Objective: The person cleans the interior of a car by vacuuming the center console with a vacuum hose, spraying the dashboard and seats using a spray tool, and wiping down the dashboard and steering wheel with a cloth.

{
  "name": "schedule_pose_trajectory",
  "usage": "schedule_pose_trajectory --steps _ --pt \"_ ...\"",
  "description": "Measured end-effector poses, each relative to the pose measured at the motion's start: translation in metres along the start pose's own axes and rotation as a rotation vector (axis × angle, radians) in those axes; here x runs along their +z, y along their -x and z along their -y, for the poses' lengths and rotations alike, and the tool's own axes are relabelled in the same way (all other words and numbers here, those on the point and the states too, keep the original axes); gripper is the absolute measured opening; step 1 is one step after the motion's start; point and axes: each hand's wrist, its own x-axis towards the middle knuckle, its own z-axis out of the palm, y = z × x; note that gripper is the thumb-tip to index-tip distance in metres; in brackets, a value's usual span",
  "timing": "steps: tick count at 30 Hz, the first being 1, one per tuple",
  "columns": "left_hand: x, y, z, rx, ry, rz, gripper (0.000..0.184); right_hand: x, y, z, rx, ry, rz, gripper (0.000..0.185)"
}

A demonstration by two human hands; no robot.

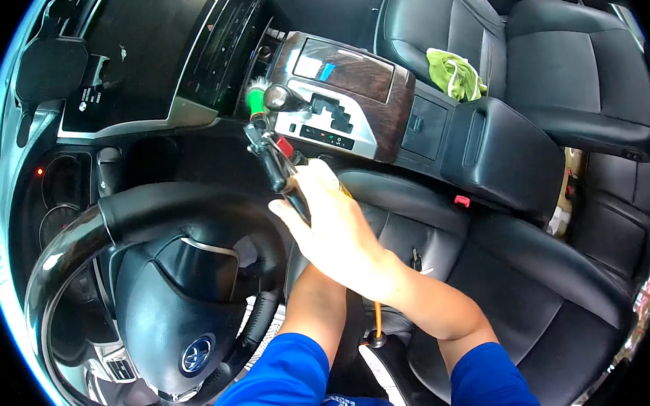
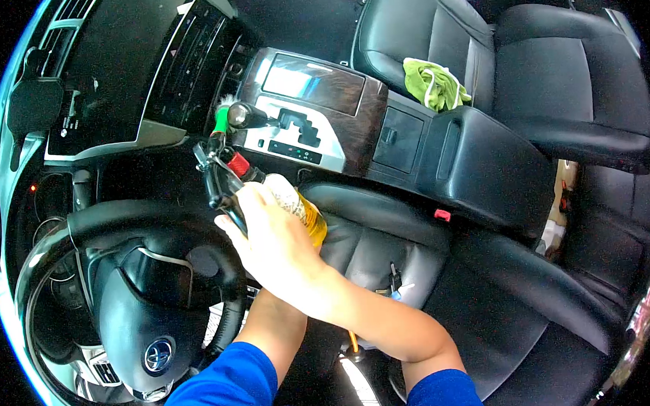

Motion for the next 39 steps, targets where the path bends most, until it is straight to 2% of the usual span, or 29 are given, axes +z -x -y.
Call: schedule_pose_trajectory --steps 3,7,10,30,34,36,39 --pt "0.000 0.001 -0.002 -0.006 -0.026 0.001 0.038 0.021 -0.003 -0.004 -0.017 0.107 -0.044 0.033" --pt "-0.001 0.003 -0.004 -0.010 -0.051 -0.005 0.036 0.028 -0.014 -0.005 -0.090 0.126 -0.133 0.032" --pt "-0.002 0.004 -0.005 -0.018 -0.068 -0.010 0.036 0.031 -0.019 -0.012 -0.034 0.029 -0.156 0.026" --pt "-0.009 0.009 -0.011 -0.031 -0.231 -0.007 0.030 0.010 0.003 0.002 0.006 0.077 -0.107 0.029" --pt "-0.014 0.013 -0.015 -0.035 -0.346 0.005 0.029 -0.003 0.029 0.004 -0.007 0.004 -0.101 0.027" --pt "-0.018 0.013 -0.019 -0.025 -0.459 0.021 0.029 -0.016 0.047 0.001 -0.100 -0.020 -0.144 0.030" --pt "-0.017 0.010 -0.035 0.028 -0.800 0.069 0.028 -0.048 0.095 0.007 0.118 -0.303 -0.055 0.035"
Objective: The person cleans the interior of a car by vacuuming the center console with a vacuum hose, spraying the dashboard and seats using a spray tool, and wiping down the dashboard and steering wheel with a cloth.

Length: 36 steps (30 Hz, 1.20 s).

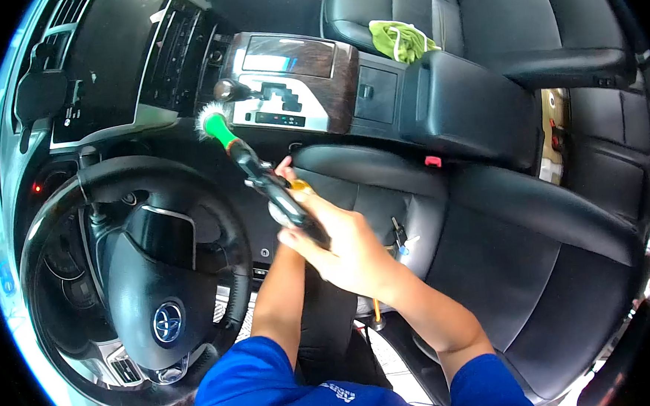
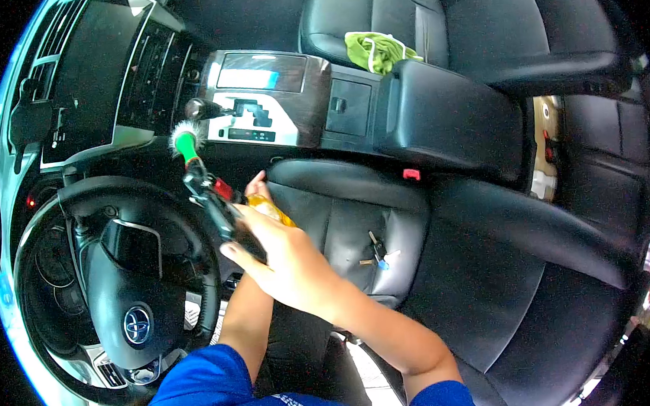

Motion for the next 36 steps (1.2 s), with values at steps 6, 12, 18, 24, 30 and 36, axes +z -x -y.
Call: schedule_pose_trajectory --steps 6,12,18,24,30,36 --pt "0.101 0.055 -0.118 -0.106 -0.316 0.127 0.036 -0.075 0.069 -0.010 0.360 -0.607 -0.087 0.030" --pt "0.192 0.073 -0.133 -0.356 -0.442 0.529 0.027 -0.103 0.103 -0.026 0.347 -0.738 -0.122 0.034" --pt "0.210 0.074 -0.112 -0.547 -0.483 0.526 0.021 -0.110 0.116 -0.025 0.321 -0.784 -0.214 0.031" --pt "0.193 0.085 -0.102 -0.721 -0.391 0.607 0.029 -0.105 0.128 -0.026 0.394 -0.772 -0.244 0.031" --pt "0.165 0.101 -0.101 -0.896 -0.137 0.723 0.053 -0.097 0.145 -0.024 0.425 -0.981 -0.255 0.037" --pt "0.182 0.105 -0.108 -0.572 -0.093 0.465 0.073 -0.095 0.157 -0.027 0.370 -0.965 -0.185 0.039"
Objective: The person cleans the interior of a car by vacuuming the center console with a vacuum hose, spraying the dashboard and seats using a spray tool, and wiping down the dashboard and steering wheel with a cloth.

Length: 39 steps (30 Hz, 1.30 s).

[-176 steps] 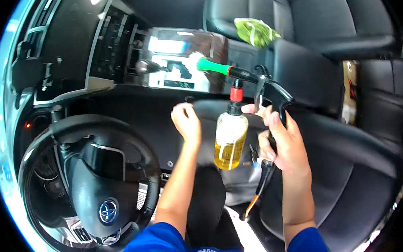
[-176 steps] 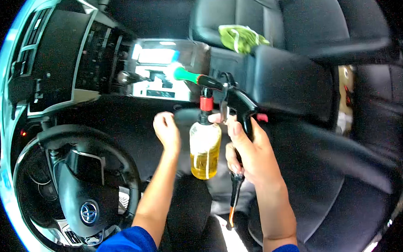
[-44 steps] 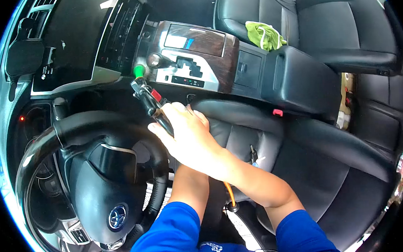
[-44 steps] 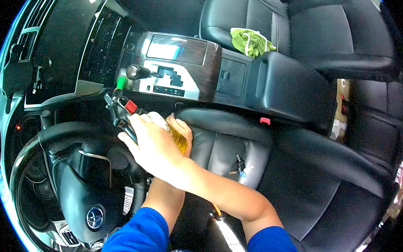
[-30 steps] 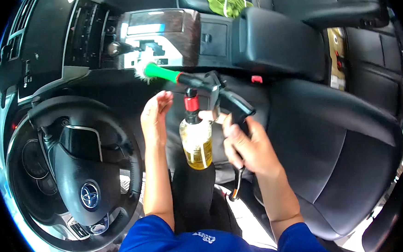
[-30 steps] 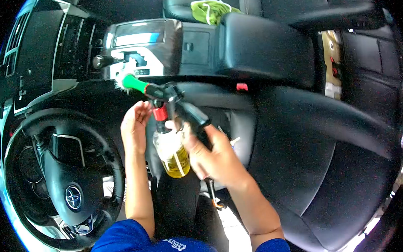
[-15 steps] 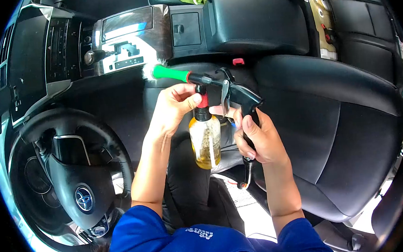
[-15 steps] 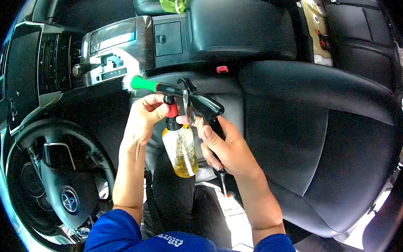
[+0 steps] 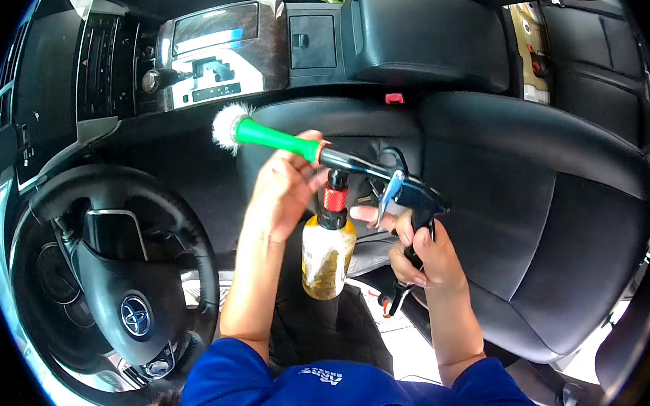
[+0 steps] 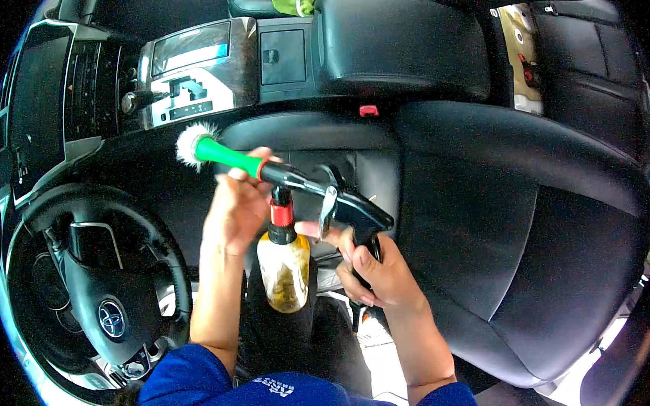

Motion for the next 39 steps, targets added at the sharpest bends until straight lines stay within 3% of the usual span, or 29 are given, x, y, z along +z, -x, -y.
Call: schedule_pose_trajectory --steps 4,8,10,13,15,18,23,26,29,31,34,39 --pt "0.018 -0.004 -0.024 -0.107 0.052 -0.160 0.032 -0.005 0.012 -0.014 -0.087 -0.068 0.024 0.040" --pt "0.029 -0.004 -0.022 -0.126 0.141 -0.159 0.045 -0.005 0.019 -0.014 -0.135 -0.092 0.028 0.041" --pt "0.028 -0.007 -0.018 -0.019 0.299 0.085 0.058 -0.006 0.027 -0.016 -0.144 -0.095 0.034 0.041" --pt "0.050 -0.007 -0.031 -0.089 0.356 0.056 0.064 -0.008 0.030 -0.016 -0.158 -0.122 0.058 0.040" --pt "0.040 -0.010 -0.020 -0.085 0.489 0.097 0.056 -0.010 0.030 -0.017 -0.157 -0.132 0.057 0.039" --pt "0.021 -0.011 -0.008 -0.141 0.405 -0.099 0.032 -0.009 0.025 -0.017 -0.180 -0.085 0.076 0.039" --pt "0.037 -0.012 -0.016 -0.005 0.302 -0.057 0.040 -0.006 0.027 -0.016 -0.167 -0.056 0.023 0.038" --pt "0.048 -0.015 -0.034 -0.242 0.583 -0.154 0.057 0.007 0.027 -0.016 -0.154 0.013 -0.046 0.038" --pt "0.045 -0.023 -0.044 -0.282 0.847 -0.178 0.031 0.016 0.031 -0.017 -0.070 0.145 -0.129 0.037" --pt "0.056 -0.027 -0.045 -0.256 0.887 -0.310 0.045 0.017 0.035 -0.019 -0.025 0.173 -0.127 0.036" --pt "0.061 -0.026 -0.048 -0.181 0.999 -0.023 0.048 0.021 0.036 -0.019 -0.070 0.090 -0.093 0.036" --pt "0.049 -0.026 -0.031 0.104 0.973 0.530 0.036 0.018 0.035 -0.021 -0.034 -0.091 0.062 0.039"
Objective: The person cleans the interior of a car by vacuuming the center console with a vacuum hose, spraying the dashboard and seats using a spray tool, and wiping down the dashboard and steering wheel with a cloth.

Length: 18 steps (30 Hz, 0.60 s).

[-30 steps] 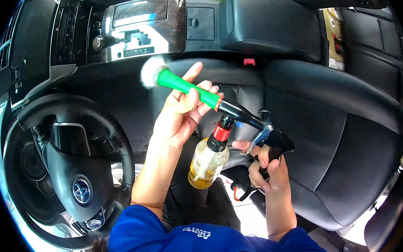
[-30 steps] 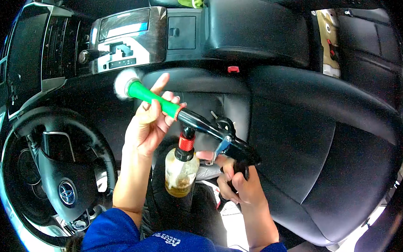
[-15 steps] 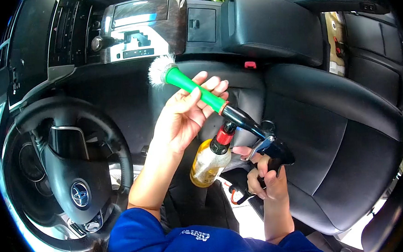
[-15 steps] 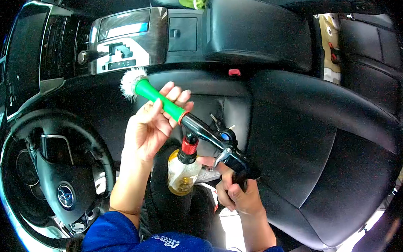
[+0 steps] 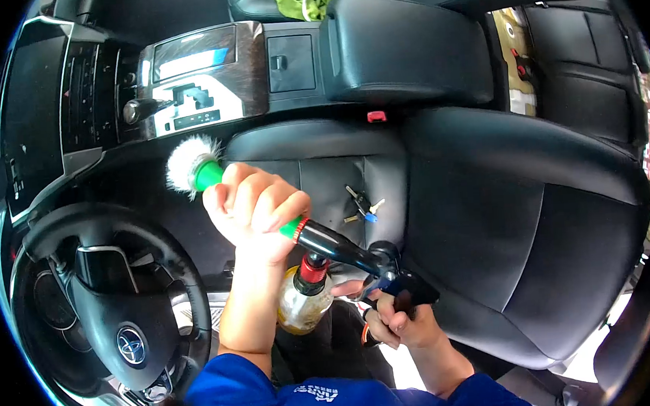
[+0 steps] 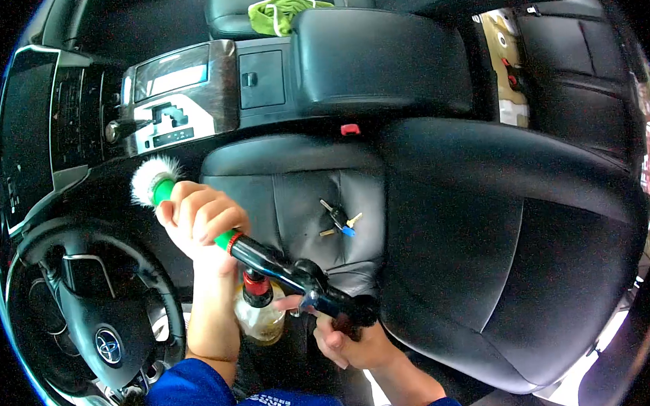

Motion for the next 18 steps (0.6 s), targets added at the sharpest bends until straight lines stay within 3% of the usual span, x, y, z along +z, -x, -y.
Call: schedule_pose_trajectory --steps 3,4,6,8,10,12,14,17,18 --pt "0.000 0.003 0.007 0.005 -0.260 -0.307 0.036 -0.002 0.005 -0.001 0.032 -0.021 -0.101 0.043" --pt "0.011 0.006 0.012 0.003 -0.367 -0.692 0.031 -0.005 0.006 0.000 0.057 0.005 -0.139 0.043" --pt "0.003 0.027 -0.006 0.006 -0.189 -0.949 0.033 -0.007 0.012 -0.002 0.115 0.189 -0.161 0.028" --pt "0.011 0.030 -0.011 0.056 -0.339 -1.078 0.027 0.001 0.003 0.002 0.092 0.434 -0.215 0.027" --pt "-0.002 0.040 -0.011 0.025 -0.450 -1.061 0.025 -0.005 0.006 -0.007 0.020 0.473 -0.171 0.027" --pt "-0.012 0.044 -0.009 0.075 -0.375 -1.044 0.026 -0.004 0.011 -0.006 0.154 0.193 -0.256 0.026" --pt "-0.015 0.048 -0.007 0.075 -0.458 -0.965 0.035 -0.008 0.013 -0.009 0.082 0.117 -0.190 0.026" --pt "-0.022 0.052 -0.002 0.122 -0.432 -0.571 0.052 -0.001 0.014 -0.005 0.003 0.033 -0.129 0.030" --pt "-0.022 0.052 -0.001 0.126 -0.433 -0.569 0.052 0.002 0.013 -0.005 0.004 0.034 -0.125 0.030"
